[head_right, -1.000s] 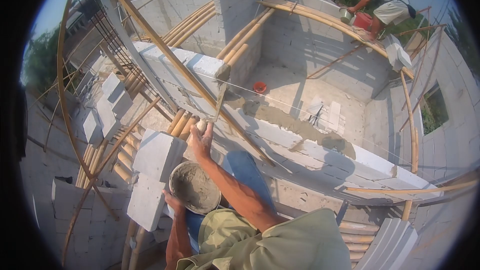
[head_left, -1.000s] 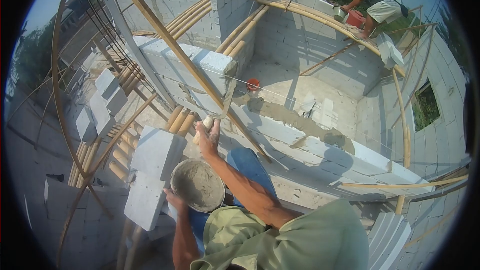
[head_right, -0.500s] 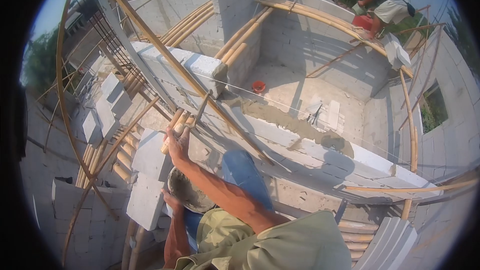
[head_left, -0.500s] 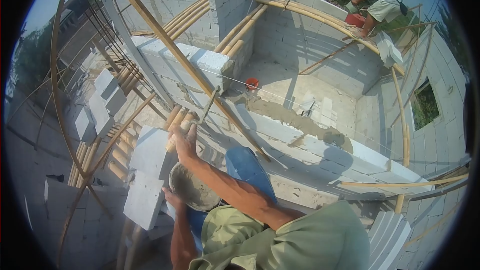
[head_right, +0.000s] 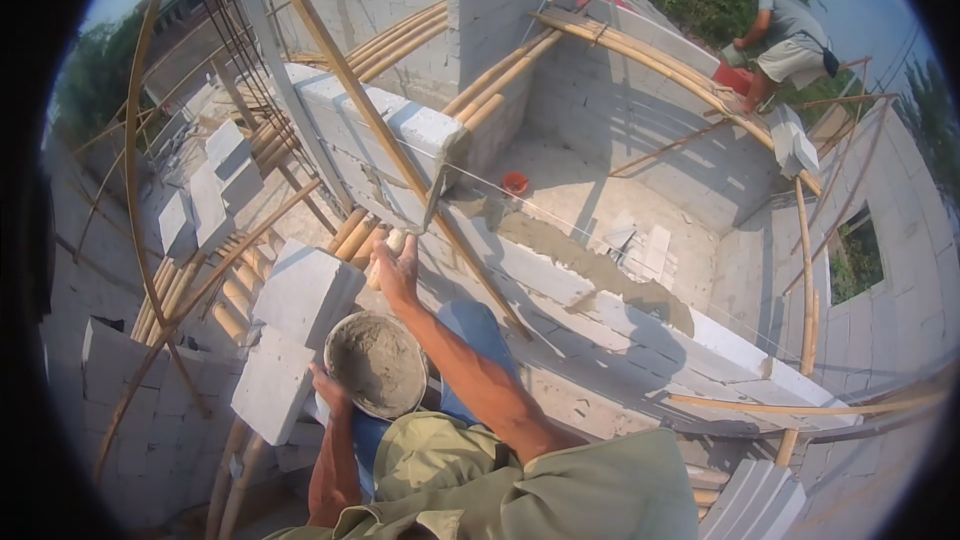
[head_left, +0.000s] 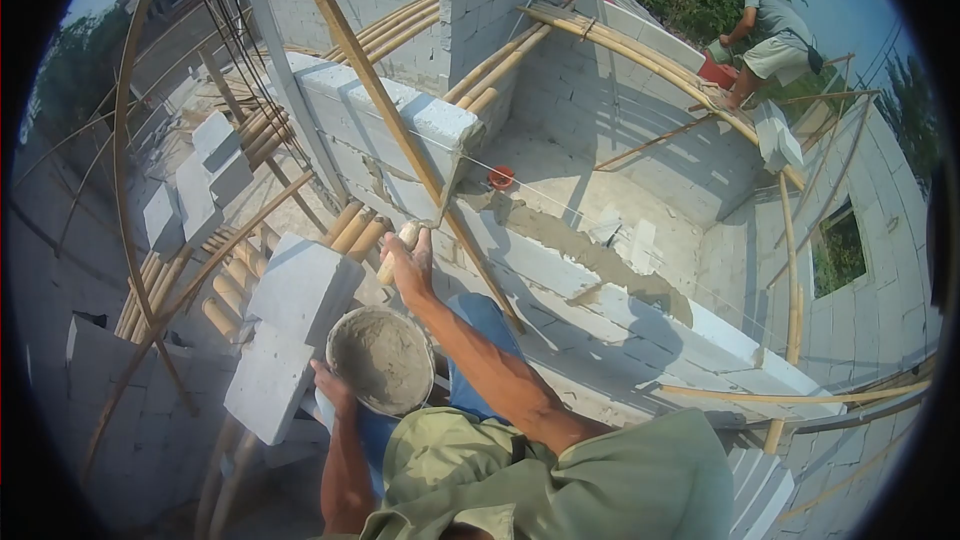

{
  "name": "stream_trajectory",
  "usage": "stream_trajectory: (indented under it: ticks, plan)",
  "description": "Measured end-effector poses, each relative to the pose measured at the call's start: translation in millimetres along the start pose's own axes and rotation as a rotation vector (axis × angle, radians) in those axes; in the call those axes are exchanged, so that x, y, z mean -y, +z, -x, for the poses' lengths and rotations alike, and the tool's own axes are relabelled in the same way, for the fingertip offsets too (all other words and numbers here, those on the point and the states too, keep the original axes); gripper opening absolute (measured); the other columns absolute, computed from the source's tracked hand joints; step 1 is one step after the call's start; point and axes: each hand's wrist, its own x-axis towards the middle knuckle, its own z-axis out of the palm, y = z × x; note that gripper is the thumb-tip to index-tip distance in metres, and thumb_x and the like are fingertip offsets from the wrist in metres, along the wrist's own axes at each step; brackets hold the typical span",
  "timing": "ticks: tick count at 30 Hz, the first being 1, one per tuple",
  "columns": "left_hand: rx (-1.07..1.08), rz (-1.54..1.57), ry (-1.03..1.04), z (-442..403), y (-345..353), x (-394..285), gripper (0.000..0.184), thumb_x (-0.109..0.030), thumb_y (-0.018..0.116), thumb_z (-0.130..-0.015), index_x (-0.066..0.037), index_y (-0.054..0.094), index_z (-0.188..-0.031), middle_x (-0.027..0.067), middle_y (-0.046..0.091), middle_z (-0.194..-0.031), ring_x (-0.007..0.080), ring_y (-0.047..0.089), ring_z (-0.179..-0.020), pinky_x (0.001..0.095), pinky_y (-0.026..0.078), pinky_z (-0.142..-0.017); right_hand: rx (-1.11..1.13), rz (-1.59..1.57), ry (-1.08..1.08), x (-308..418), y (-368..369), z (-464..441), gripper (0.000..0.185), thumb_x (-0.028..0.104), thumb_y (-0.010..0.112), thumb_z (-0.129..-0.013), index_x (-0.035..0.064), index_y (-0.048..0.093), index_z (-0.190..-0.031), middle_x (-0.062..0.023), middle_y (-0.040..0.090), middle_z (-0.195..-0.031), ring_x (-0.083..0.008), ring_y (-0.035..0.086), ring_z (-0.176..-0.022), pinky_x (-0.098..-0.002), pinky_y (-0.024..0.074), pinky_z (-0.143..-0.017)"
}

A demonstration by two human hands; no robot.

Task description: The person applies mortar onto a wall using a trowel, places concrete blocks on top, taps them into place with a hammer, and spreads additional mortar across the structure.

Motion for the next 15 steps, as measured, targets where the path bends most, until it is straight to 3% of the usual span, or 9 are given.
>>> stream_trajectory:
  ticks: [1, 5, 7, 11, 15]
  plan:
    - [-0.013, 0.14, -0.16, -1.7, 3.4, -13.8, 0.067, -0.042, 0.027, -0.115, 0.004, 0.06, -0.079, 0.0083, 0.063, -0.071, 0.0204, 0.053, -0.07, 0.0406, 0.046, -0.068, 0.02, 0.002, 0.005, -3.6, -1.6, -3.4, 0.036, 0.01, 0.071, -0.096, 0.0076, 0.044, -0.119, -0.0067, 0.058, -0.091, -0.0166, 0.062, -0.071, -0.0342, 0.0536, -0.066]
    - [-0.075, 0.002, -0.061, 0.7, -2.3, -21.2, 0.066, -0.041, 0.029, -0.115, 0.004, 0.05, -0.072, 0.0047, 0.049, -0.065, 0.0172, 0.041, -0.064, 0.0422, 0.035, -0.06, -0.14, -0.218, 0.075, -10.3, -4.0, -10.7, 0.036, 0.008, 0.07, -0.096, 0.009, 0.042, -0.118, -0.0084, 0.058, -0.096, -0.0203, 0.065, -0.075, -0.038, 0.0582, -0.072]
    - [-0.12, -0.023, -0.109, 3.4, -1.1, -26.9, 0.066, -0.042, 0.029, -0.115, 0.003, 0.047, -0.071, 0.0039, 0.047, -0.064, 0.0167, 0.039, -0.065, 0.0423, 0.034, -0.059, 0.0, -0.114, 0.183, -5.1, -10.5, -12.6, 0.035, 0.006, 0.069, -0.096, 0.0094, 0.042, -0.118, -0.0085, 0.057, -0.098, -0.0212, 0.064, -0.078, -0.0409, 0.0589, -0.075]
    - [-0.107, 0.006, -0.153, -3.8, -2.0, -5.3, 0.067, -0.044, 0.031, -0.114, 0.004, 0.047, -0.071, 0.0071, 0.043, -0.062, 0.0186, 0.039, -0.064, 0.0441, 0.033, -0.059, 0.177, -0.026, 0.333, 5.1, -37.5, 65.5, 0.037, 0.006, 0.067, -0.094, 0.0072, 0.044, -0.123, -0.0072, 0.057, -0.09, -0.0202, 0.064, -0.076, -0.038, 0.0568, -0.073]
    - [-0.098, 0.029, -0.13, -0.3, -4.4, -13.0, 0.069, -0.046, 0.03, -0.114, 0.005, 0.05, -0.072, 0.0118, 0.042, -0.061, 0.0217, 0.041, -0.061, 0.0466, 0.034, -0.059, 0.435, 0.52, 0.657, 26.9, -85.7, 151.0, 0.032, 0.009, 0.068, -0.091, 0.0031, 0.05, -0.117, -0.0069, 0.059, -0.082, -0.0164, 0.059, -0.057, -0.033, 0.0522, -0.051]
